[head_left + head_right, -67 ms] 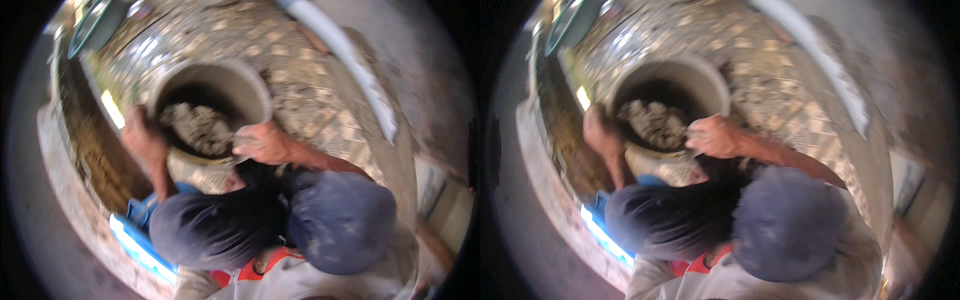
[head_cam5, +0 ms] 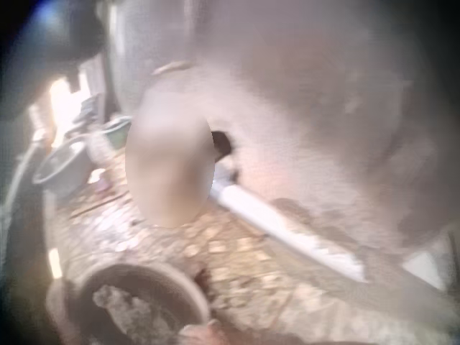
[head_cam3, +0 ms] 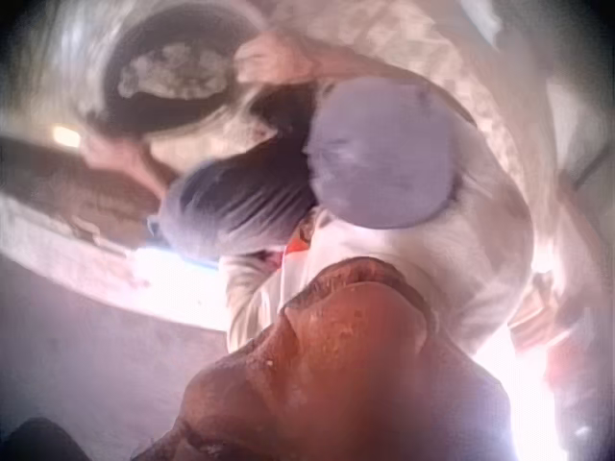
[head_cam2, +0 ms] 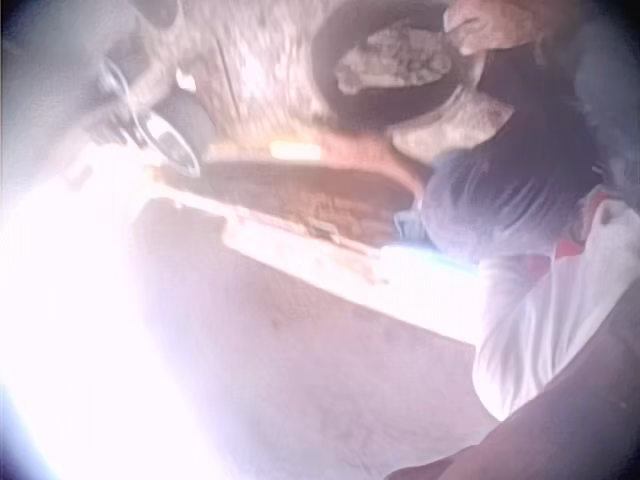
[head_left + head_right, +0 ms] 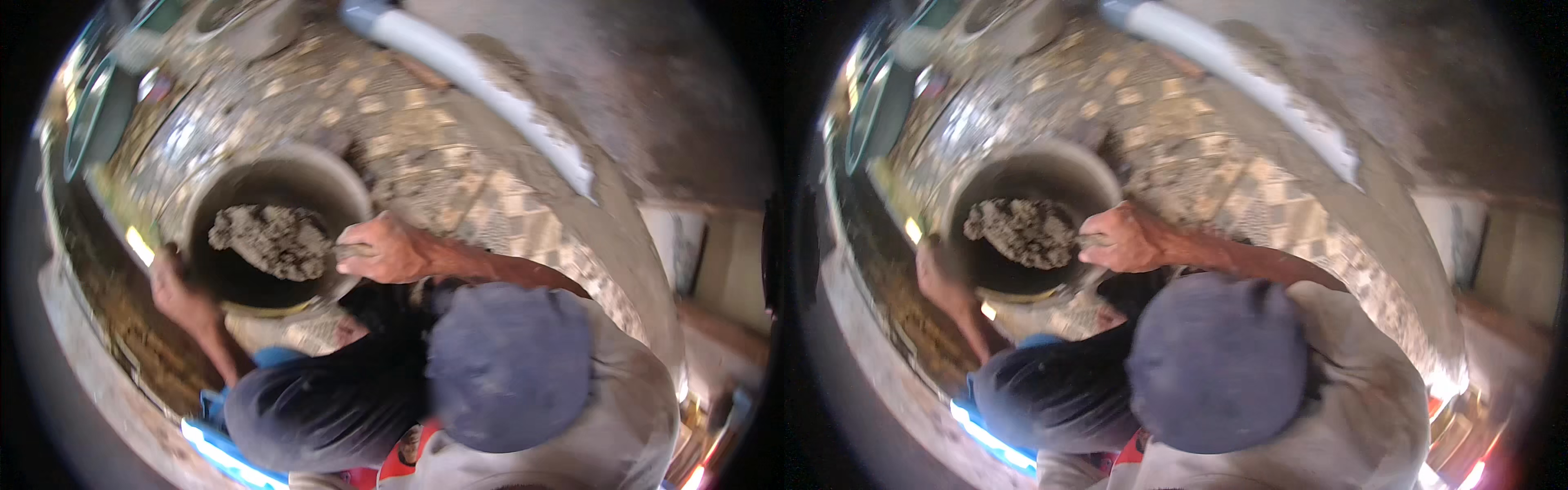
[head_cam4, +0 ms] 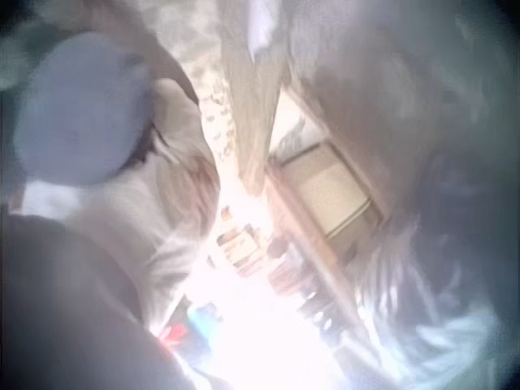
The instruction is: The person applies cement mixture to the edge of a wall around a pipe using a trowel.
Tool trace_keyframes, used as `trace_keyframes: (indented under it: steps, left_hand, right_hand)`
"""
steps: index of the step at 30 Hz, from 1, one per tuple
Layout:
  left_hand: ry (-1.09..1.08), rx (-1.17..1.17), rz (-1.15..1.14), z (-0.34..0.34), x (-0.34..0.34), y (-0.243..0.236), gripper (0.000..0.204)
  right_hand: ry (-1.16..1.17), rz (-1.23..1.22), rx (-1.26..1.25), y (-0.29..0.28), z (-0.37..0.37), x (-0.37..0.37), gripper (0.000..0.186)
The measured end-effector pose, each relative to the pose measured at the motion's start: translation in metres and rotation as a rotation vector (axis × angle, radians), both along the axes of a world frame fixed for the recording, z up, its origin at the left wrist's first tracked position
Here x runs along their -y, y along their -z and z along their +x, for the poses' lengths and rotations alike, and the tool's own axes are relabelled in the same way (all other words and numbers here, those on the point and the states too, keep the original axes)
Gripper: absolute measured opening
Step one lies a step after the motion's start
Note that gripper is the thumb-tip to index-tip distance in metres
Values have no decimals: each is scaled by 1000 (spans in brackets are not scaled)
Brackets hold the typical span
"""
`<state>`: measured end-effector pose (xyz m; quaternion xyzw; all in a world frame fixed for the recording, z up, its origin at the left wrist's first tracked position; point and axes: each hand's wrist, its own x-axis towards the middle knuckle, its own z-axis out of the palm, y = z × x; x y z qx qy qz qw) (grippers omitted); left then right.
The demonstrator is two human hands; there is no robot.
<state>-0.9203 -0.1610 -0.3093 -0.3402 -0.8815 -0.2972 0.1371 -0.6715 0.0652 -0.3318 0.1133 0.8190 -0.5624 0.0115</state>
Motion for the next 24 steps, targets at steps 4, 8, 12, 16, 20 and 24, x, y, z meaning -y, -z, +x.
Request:
trace_keyframes:
  steps: [4, 8, 12, 16, 20, 24]
  left_hand:
    - [-93, 599, 340, 21, -5, -43, 31]
    - [-133, 808, 511, 11, -1, -71, 41]
    - [-82, 732, 458, -17, 9, -69, 38]
    - [-45, 741, 467, -21, -23, -89, 35]
    - [58, 718, 412, -27, -49, -112, 35]
    - [-23, 630, 334, -20, -67, -152, 38]
  right_hand:
    - [181, 35, -141, -2, 58, -33, 35]
    - [307, 141, -62, -47, 119, -78, 26]
    - [652, 330, 137, -88, 187, -112, 34]
    - [835, 894, 439, -66, 263, -158, 32]
    - [790, 1267, 639, -41, 318, -194, 31]
    - [878, 1228, 326, -56, 316, -186, 30]
